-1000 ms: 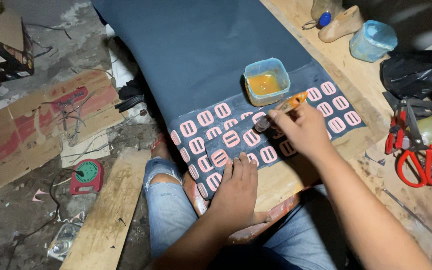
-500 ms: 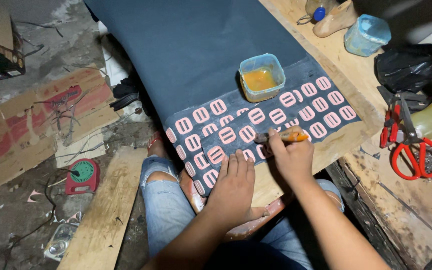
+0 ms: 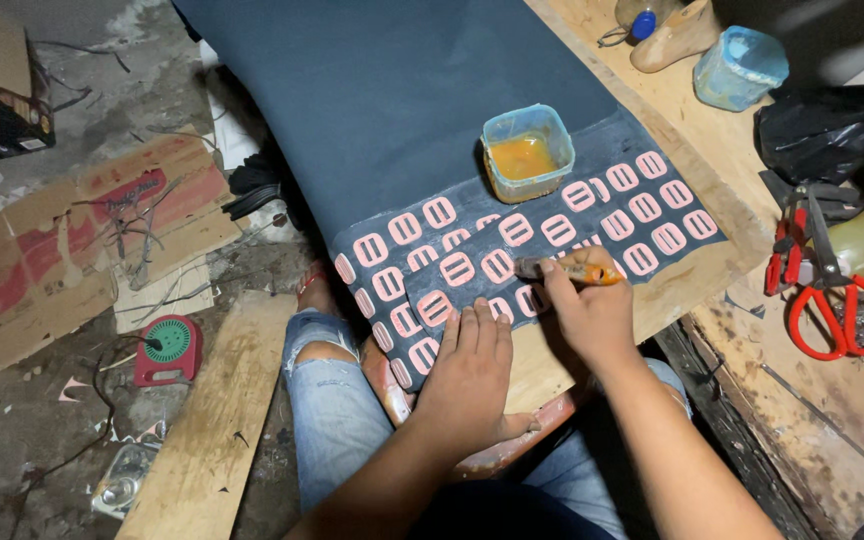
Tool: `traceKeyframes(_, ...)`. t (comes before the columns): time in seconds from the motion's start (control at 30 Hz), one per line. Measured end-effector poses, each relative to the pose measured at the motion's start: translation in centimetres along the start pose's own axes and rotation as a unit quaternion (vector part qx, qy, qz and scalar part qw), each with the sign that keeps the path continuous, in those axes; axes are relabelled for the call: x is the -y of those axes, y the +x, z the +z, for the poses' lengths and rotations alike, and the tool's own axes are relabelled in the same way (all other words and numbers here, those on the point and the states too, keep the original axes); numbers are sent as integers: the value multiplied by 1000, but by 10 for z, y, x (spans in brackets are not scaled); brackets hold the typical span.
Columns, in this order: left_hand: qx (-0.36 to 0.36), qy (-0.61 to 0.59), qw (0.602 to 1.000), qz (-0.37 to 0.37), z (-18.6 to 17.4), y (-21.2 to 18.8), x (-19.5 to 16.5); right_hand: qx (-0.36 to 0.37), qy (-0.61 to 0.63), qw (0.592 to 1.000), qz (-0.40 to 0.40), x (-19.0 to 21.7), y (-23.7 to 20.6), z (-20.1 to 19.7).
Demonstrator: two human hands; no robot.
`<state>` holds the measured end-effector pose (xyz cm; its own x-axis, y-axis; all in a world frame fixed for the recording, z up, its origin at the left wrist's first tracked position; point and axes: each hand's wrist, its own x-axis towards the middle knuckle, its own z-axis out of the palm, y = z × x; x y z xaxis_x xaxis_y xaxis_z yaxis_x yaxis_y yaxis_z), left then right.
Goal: The person applies a yellowish adhesive to small rectangular patches on a dark sheet using a brush. They then cut a strip from the sheet with scissors and continue applying adhesive to additional patches.
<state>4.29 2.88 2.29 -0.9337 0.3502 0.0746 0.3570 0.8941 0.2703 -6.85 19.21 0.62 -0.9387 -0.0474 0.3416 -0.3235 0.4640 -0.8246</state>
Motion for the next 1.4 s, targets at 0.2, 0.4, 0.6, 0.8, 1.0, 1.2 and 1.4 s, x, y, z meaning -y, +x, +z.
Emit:
traceKeyframes(0.2,-2,-8,1000,12,-1,-1,2,134,-69,989,2,13,46,-5)
traceKeyframes(0.4,-21,-22,999,11,2,-2,3,250,-105,960,72,29,82,6)
traceKeyframes(0.6,-21,-19,1000,9,4,-1,4,364,5,931,-20,40,93,26)
traceKeyframes(0.8,-25,-20,999,-3,3,-1,2,430,-93,898,-30,54,84,27)
traceKeyframes(1.0,-17,-14,1000,2,1,0,4,405,-84,893,-180,51,62,-1)
traceKeyframes(1.2,-2,-7,1000,-4,-1,0,0,304,-45,951,-21,46,62,-18)
traceKeyframes(1.4,4,-28,1000,-7,-1,2,2,312,-51,924,-214,39,46,-4)
